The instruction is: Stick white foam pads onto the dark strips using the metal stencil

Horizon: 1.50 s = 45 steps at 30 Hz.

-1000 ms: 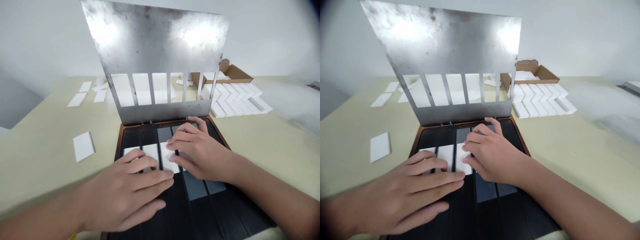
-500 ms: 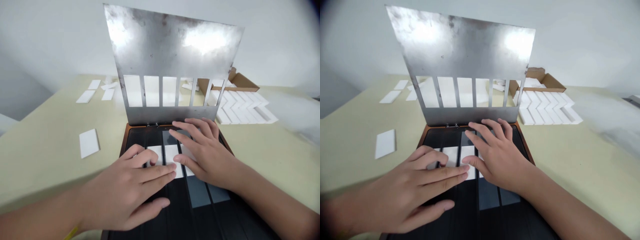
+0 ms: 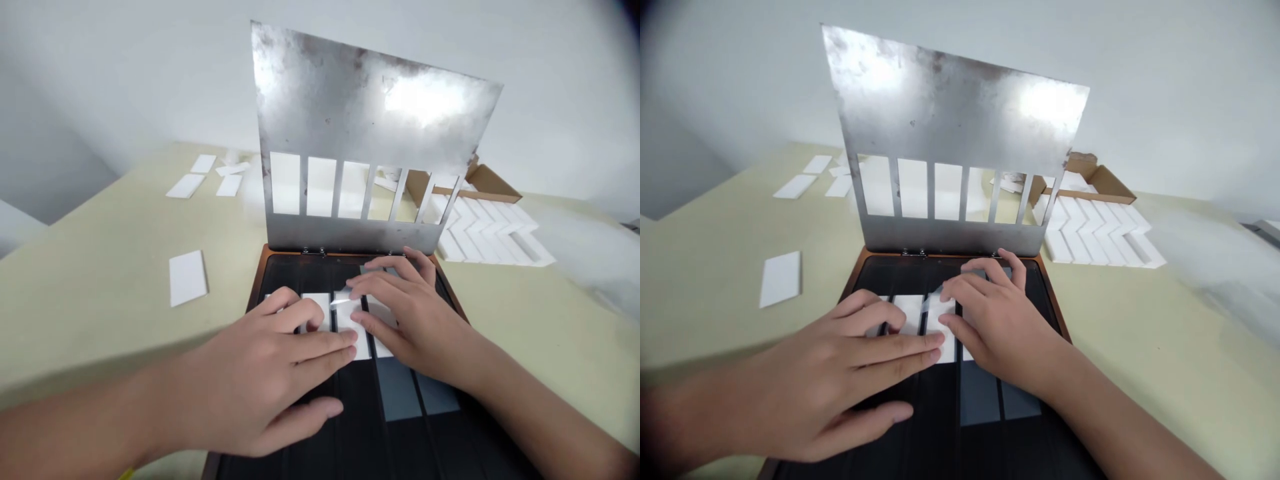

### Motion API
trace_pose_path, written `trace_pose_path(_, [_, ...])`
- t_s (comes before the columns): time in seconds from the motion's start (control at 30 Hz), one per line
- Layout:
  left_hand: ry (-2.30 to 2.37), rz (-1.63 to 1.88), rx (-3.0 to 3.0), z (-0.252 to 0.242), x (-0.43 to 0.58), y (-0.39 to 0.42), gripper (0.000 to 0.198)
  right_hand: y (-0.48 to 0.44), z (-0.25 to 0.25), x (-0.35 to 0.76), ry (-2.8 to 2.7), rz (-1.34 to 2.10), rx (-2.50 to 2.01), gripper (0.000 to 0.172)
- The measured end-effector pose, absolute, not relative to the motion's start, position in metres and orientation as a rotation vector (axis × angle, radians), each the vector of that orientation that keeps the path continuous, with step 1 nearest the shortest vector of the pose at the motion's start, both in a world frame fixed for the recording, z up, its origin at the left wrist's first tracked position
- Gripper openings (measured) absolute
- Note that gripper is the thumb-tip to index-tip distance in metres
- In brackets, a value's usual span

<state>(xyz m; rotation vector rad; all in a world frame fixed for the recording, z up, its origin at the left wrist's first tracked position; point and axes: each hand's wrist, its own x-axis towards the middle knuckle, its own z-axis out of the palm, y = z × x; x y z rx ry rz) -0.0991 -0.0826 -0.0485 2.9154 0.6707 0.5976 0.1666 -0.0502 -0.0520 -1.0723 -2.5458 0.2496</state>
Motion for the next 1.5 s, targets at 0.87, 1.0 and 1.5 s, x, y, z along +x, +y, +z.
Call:
trace_pose_path(0.87, [0.666,0.558,2.909,-0.049,-0.098,-0.081,0.036,-0.054,-0.057,0.169,-2.531,-0.003,-0.784,0.013])
trace_pose_path(1.0, [0.693,0.603,2.946,-0.052,-0.1,-0.083,0.035,-0.054,-0.057,0.168,-2.548,0.0,-0.788,0.014])
trace_pose_path(1.5, [0.588,0.548,2.877,-0.048,-0.096,-0.075,0.023,-0.046,-0.027,0.178,-2.31,0.569,-0.866,0.027])
